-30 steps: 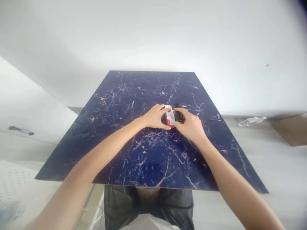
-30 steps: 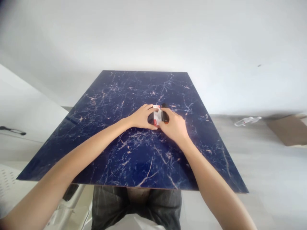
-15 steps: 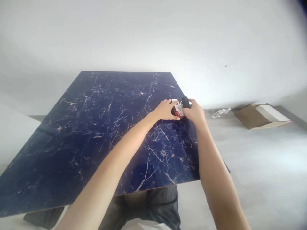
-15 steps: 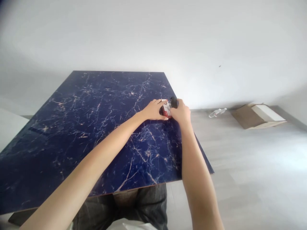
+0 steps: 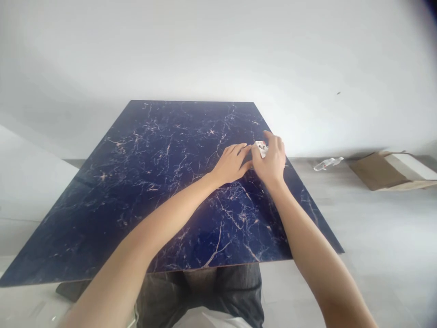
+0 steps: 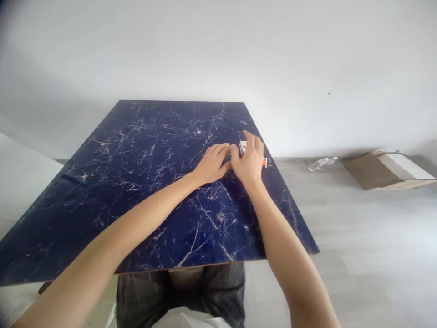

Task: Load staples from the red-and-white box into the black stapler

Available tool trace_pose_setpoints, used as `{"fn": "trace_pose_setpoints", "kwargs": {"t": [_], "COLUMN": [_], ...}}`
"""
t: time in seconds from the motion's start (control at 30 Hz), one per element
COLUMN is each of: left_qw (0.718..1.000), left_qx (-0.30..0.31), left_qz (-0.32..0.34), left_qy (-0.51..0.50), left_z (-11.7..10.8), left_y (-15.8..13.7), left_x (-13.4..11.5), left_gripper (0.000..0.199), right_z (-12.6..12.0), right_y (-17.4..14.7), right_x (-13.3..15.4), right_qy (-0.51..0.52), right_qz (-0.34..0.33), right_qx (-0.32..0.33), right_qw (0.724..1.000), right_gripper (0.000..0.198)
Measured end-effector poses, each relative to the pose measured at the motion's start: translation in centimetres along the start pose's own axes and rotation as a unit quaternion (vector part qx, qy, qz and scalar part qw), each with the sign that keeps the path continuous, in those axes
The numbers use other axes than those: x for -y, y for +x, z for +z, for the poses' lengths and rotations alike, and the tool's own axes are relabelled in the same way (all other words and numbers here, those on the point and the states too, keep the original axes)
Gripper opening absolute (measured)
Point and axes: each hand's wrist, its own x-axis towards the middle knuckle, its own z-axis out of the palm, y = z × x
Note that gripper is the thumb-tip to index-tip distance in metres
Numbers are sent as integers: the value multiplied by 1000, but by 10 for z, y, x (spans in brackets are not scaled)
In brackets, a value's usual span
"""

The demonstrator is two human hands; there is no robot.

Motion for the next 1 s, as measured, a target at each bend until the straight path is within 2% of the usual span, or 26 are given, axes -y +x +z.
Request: {"fn": "trace_pose_setpoints", "kwargs": {"t": [0.13, 0.27, 0.4, 0.47, 0.53, 1.0], "left_qw": [1000, 999, 988, 982, 980, 984], "left_qx": [26, 36, 136, 169, 177, 158], "left_qz": [5, -24, -53, -62, -60, -53], "left_qy": [2, 31, 40, 51, 65, 61], "left_z": [-41, -86, -113, -116, -115, -114], "left_y": [-56, -114, -147, -153, -153, -152], "left_x": [2, 20, 38, 41, 40, 37], "left_gripper": [54, 52, 54, 57, 60, 56], "right_z": [21, 35, 39, 40, 40, 37], "right_y": [-30, -60, -75, -76, -74, -71], "right_x": [39, 67, 75, 75, 73, 73], "right_qy": [89, 142, 107, 83, 74, 77], "right_qz": [-109, -186, -241, -254, -261, -258], "right_qx": [112, 262, 360, 378, 381, 389], "right_qw": [984, 936, 895, 886, 884, 881], "right_gripper": [61, 74, 85, 85, 82, 80]}}
